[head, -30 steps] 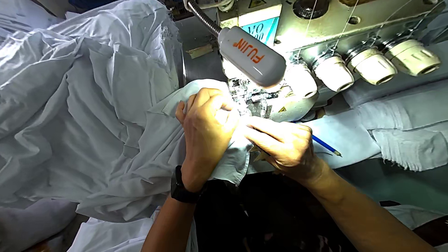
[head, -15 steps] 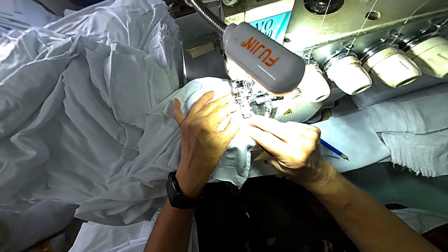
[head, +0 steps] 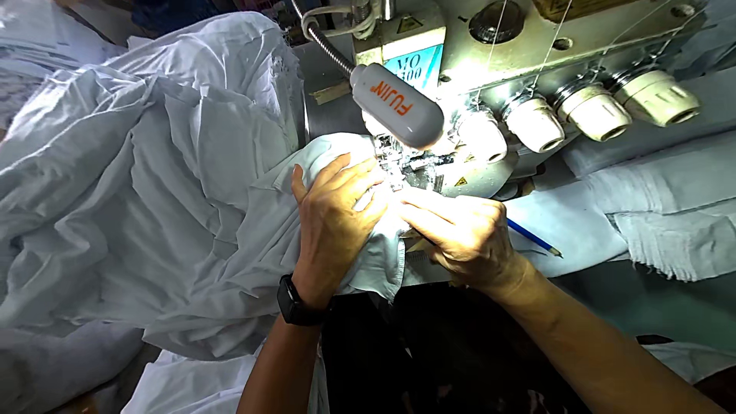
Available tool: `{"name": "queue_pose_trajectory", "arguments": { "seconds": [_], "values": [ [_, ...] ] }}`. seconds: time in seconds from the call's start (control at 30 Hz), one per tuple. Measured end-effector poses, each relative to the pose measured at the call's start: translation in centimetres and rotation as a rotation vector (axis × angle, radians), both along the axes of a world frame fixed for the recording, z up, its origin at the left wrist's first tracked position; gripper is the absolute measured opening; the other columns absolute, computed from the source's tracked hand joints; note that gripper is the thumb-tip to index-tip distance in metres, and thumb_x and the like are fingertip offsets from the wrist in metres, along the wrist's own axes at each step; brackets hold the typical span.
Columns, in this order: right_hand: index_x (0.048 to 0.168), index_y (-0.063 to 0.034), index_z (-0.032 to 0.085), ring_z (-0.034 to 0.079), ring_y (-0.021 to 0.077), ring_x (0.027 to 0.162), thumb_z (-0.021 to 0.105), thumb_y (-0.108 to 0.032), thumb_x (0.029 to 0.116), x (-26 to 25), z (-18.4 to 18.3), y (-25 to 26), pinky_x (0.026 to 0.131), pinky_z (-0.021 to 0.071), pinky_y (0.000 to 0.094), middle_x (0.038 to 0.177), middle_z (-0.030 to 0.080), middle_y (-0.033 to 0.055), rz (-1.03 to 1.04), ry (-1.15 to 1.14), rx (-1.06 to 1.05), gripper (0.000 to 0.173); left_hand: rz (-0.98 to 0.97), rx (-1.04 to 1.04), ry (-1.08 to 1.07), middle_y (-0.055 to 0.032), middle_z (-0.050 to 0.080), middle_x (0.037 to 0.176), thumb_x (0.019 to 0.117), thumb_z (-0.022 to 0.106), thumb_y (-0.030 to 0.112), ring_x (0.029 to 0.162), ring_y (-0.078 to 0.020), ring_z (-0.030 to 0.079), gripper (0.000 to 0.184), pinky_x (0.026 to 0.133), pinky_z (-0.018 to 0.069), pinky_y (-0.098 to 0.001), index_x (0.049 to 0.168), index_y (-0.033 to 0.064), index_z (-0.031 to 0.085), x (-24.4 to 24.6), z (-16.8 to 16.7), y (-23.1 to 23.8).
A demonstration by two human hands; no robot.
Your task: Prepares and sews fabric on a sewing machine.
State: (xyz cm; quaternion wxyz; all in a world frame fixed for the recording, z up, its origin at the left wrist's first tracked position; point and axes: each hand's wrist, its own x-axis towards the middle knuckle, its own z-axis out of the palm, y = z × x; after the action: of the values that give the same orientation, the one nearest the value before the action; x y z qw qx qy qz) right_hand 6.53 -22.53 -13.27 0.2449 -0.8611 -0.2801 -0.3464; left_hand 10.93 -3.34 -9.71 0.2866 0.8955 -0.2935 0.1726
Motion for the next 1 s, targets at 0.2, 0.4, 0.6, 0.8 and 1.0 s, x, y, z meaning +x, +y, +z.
{"name": "queue_pose_trajectory", "arguments": {
  "seconds": [0.2, 0.4, 0.6, 0.8, 1.0],
  "values": [
    [0.101, -0.0086, 0.078, 0.056, 0.018, 0.062, 0.06, -0.006, 0.0926, -0.4, 0.1, 0.2, 0.047, 0.0378, 0.0282, 0.1, 0.066, 0.017, -0.027, 0.056, 0.067, 0.02, -0.022, -0.007, 0.021, -0.0052, 0.075, 0.122, 0.0869, 0.07, 0.013, 0.129, -0.0273, 0.062, 0.019, 0.113, 0.0304, -0.0686, 0.102, 0.0086, 0.08, 0.3, 0.2, 0.2],
    [0.095, -0.0082, 0.078, 0.055, 0.0179, 0.059, 0.063, -0.018, 0.0945, 0.2, 0.2, 0.8, 0.045, 0.038, 0.0287, 0.096, 0.064, 0.0166, -0.084, 0.092, 0.079, 0.018, -0.131, 0.004, 0.056, -0.0101, 0.073, 0.125, 0.0887, 0.067, 0.01, 0.132, -0.0313, 0.059, 0.02, 0.113, 0.039, -0.0562, 0.105, 0.0027, 0.078, 1.9, 0.7, 1.1],
    [0.103, -0.0051, 0.078, 0.052, 0.0121, 0.07, 0.071, -0.026, 0.096, -1.1, -0.3, 2.5, 0.056, 0.0416, 0.0215, 0.102, 0.061, 0.0151, -0.094, 0.102, 0.238, 0.022, -0.021, -0.103, 0.104, -0.0135, 0.076, 0.113, 0.0908, 0.072, 0.018, 0.119, -0.0264, 0.067, 0.022, 0.111, 0.0449, -0.0412, 0.105, 0.0036, 0.079, 8.9, 0.7, 0.2],
    [0.065, -0.0057, 0.049, 0.058, 0.0135, 0.065, 0.068, -0.019, 0.0983, -2.4, -0.7, -0.4, 0.055, 0.046, 0.0248, 0.077, 0.06, 0.0109, -0.021, 0.142, 0.345, 0.04, 0.305, -0.18, 0.203, -0.0156, 0.072, 0.124, 0.0933, 0.07, 0.018, 0.122, -0.0246, 0.065, 0.025, 0.107, 0.0456, -0.0419, 0.111, 0.0018, 0.077, 5.8, 1.7, 0.1],
    [0.081, -0.0094, 0.059, 0.04, 0.0153, 0.045, 0.045, -0.071, 0.0962, -2.4, 0.6, -2.6, 0.045, 0.0296, 0.0359, 0.055, 0.041, 0.0002, -0.289, 0.417, 0.158, 0.065, 0.309, -0.15, 0.078, -0.0153, 0.068, 0.125, 0.0938, 0.07, 0.016, 0.117, -0.0267, 0.064, 0.022, 0.099, 0.0515, -0.0435, 0.109, -0.0004, 0.072, -3.9, 0.4, 1.7]
  ]
}}
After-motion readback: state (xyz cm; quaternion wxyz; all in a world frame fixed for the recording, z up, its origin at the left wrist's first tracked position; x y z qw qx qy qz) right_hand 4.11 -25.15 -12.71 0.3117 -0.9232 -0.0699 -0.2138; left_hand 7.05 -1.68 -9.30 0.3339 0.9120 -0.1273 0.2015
